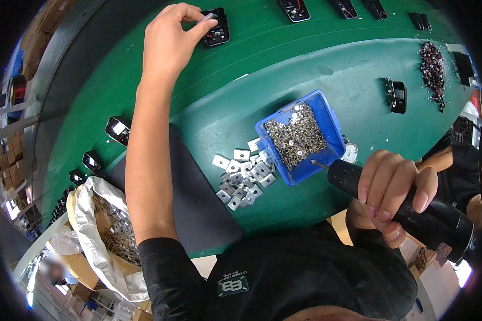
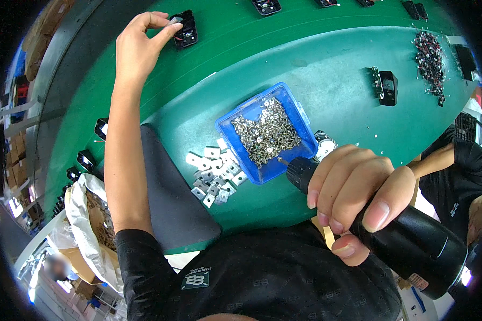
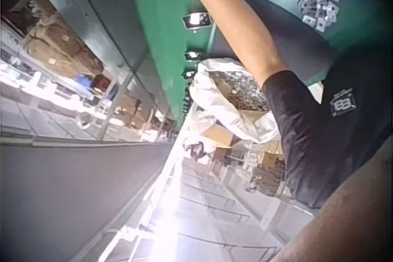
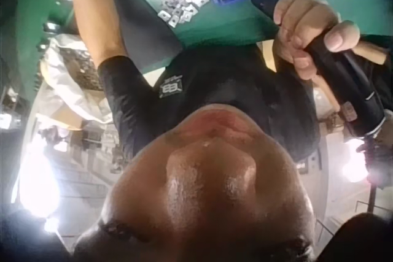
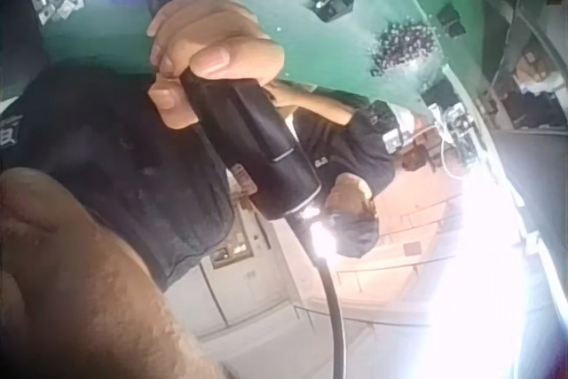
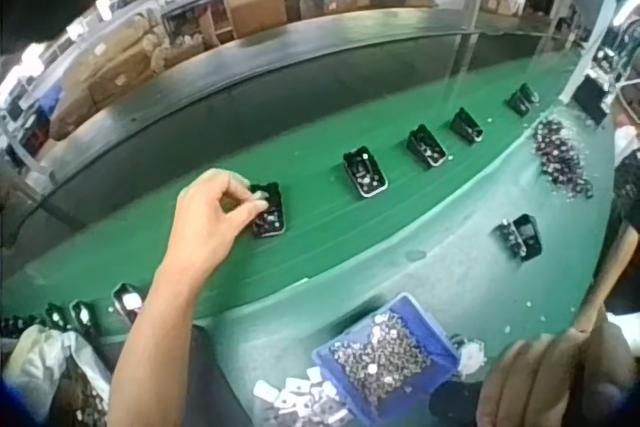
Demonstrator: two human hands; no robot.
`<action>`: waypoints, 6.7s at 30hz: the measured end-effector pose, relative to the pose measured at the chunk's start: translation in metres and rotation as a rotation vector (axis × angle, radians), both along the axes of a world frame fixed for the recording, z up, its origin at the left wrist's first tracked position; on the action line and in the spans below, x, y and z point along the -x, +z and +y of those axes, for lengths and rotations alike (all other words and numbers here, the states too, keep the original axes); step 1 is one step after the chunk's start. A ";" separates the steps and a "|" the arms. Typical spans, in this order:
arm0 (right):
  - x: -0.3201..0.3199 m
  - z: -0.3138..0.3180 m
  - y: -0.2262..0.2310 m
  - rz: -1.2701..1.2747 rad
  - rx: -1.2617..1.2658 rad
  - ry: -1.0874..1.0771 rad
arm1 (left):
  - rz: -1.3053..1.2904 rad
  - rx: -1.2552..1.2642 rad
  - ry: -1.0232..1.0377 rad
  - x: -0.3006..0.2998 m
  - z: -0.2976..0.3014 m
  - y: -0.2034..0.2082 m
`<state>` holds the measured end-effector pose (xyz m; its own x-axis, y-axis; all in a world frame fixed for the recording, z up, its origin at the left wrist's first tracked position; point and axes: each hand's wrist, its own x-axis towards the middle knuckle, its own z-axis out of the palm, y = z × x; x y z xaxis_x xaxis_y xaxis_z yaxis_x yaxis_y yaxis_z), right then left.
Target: Assemble electronic housing components using a power screwdriver.
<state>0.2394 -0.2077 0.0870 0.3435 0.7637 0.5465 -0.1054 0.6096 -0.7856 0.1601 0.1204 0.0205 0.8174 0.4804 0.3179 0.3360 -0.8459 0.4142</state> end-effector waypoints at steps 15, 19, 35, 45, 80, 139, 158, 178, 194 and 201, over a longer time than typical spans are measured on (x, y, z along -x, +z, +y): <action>-0.001 0.001 -0.003 0.007 0.009 -0.017 | -0.020 0.148 0.026 -0.006 0.013 -0.027; -0.002 0.005 -0.004 0.010 0.004 -0.003 | -0.043 0.023 -0.002 -0.001 0.016 -0.031; 0.003 0.007 -0.005 0.013 0.009 -0.026 | -0.069 0.264 0.067 0.002 0.019 -0.035; 0.010 0.001 -0.006 0.026 -0.014 -0.064 | -0.110 0.164 -0.022 0.015 0.012 -0.046; 0.086 0.036 0.050 0.238 -0.040 -0.165 | -0.439 0.494 -0.482 0.136 -0.155 0.010; 0.077 0.039 0.036 0.121 0.034 -0.090 | -0.268 0.540 -0.415 0.140 -0.153 0.012; 0.094 0.050 0.038 0.080 0.043 -0.079 | -0.377 0.483 -0.424 0.142 -0.159 0.013; 0.026 0.047 0.001 -0.063 -0.057 -0.091 | -0.174 0.211 0.053 0.130 -0.047 0.000; 0.008 0.051 -0.046 -0.057 0.111 -0.365 | -0.025 -0.034 -0.043 0.155 -0.070 0.020; 0.006 0.052 -0.042 0.005 0.033 -0.194 | 0.144 0.311 -0.181 0.168 -0.118 0.007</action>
<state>0.2330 -0.1552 0.0454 0.4889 0.7003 0.5202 0.0080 0.5927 -0.8054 -0.0079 0.0024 0.0278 0.9234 0.3797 0.0555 0.2665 -0.7385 0.6194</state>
